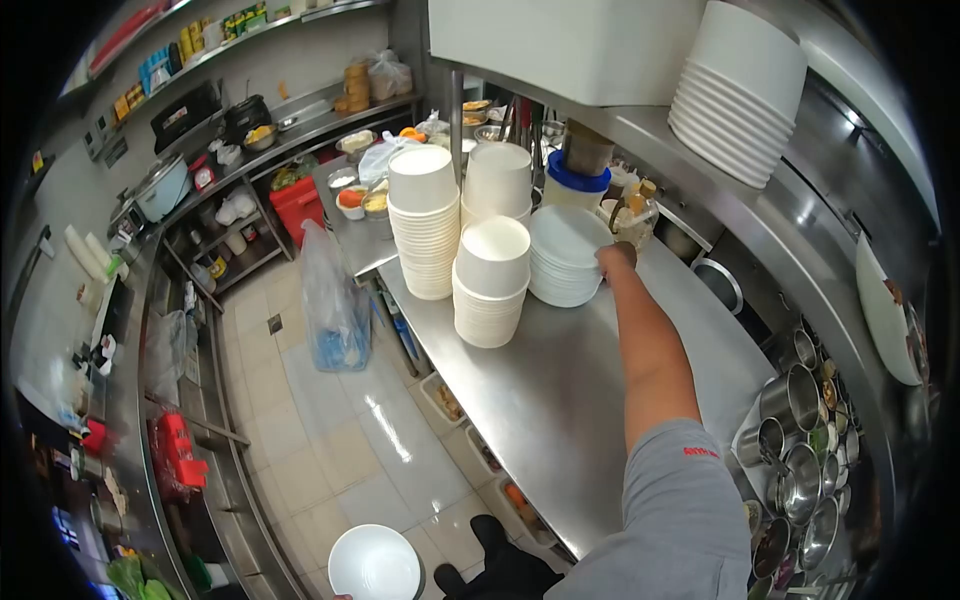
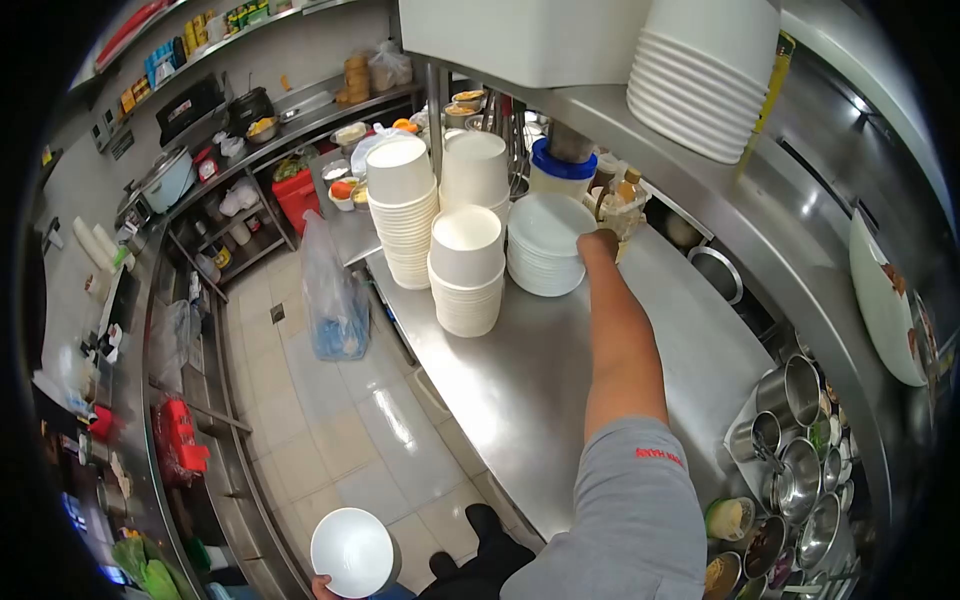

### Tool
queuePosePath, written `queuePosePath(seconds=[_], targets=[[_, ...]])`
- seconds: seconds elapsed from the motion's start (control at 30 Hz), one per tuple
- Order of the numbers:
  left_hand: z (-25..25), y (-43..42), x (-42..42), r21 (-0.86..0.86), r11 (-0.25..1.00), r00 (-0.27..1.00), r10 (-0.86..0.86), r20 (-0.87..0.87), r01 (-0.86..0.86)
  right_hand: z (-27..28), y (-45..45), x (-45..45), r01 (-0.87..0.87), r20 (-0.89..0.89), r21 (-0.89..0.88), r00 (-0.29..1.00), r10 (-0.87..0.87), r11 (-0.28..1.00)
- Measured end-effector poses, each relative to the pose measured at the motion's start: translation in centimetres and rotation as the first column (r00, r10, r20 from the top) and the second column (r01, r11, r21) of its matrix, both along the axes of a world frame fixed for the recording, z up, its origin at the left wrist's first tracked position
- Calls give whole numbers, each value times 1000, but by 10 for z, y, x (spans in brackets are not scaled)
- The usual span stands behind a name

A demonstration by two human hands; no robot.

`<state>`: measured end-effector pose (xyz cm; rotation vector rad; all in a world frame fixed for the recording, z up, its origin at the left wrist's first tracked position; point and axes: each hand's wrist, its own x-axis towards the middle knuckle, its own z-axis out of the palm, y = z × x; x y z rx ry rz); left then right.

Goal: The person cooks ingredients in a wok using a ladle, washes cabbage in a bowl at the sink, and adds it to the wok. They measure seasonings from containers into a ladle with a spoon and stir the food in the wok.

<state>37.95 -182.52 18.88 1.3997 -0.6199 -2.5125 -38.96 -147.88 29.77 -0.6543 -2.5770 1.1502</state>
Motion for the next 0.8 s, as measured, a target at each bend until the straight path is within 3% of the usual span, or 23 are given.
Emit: queuePosePath(seconds=[0.07,0.13,0.17,0.23,0.27,0.3,0.33,0.37,0.43,0.5,0.53,0.57,0.63,0.67,0.7,0.73,0.8], targets=[[16,3,-22,-45,996,996,81,-26,-82,14,-1,-5,67,76,-113,995,-59,991],[17,-5,-37,-54,997,998,49,-35,-51,11,9,-14,42,-89,-346,993,-77,937],[16,-8,-40,-53,998,999,26,-33,-27,20,9,0,58,-89,-346,992,-95,936],[6,-16,-46,-65,996,997,-60,-40,58,56,0,54,272,-134,-423,925,-357,864],[1,-26,-49,-83,989,990,-130,-45,126,68,8,89,210,-165,-335,947,-277,919],[-5,-36,-57,-105,975,978,-201,-61,194,64,22,111,238,-169,-346,936,-310,908],[-4,-41,-69,-196,940,941,-308,-142,278,49,43,136,146,-369,-215,903,-218,966],[2,-41,-87,-287,890,882,-421,-213,355,34,61,168,85,-536,-53,838,-100,995],[24,-33,-128,-335,827,739,-557,-379,452,30,72,264,33,-590,-25,807,-41,999],[39,-17,-168,-313,750,635,-661,-399,583,-2,71,354,264,-555,-7,802,-223,965],[53,-3,-184,-305,661,545,-743,-389,685,-13,70,409,260,-488,-8,842,-231,965],[71,15,-198,-348,549,409,-820,-400,760,-6,62,464,183,-424,-113,880,-214,977],[86,54,-206,-397,355,179,-891,-417,846,-21,43,557,272,-327,-154,893,-309,950],[87,74,-205,-399,291,108,-900,-421,870,-9,33,601,251,-272,-289,903,-331,924],[87,96,-204,-406,237,44,-902,-430,883,-56,38,626,317,-272,-257,883,-383,913],[86,115,-197,-370,196,33,-914,-404,908,-22,26,666,317,-210,-439,873,-440,841],[85,160,-174,-346,67,-85,-910,-406,936,-29,34,727,397,-178,-445,839,-514,802]])
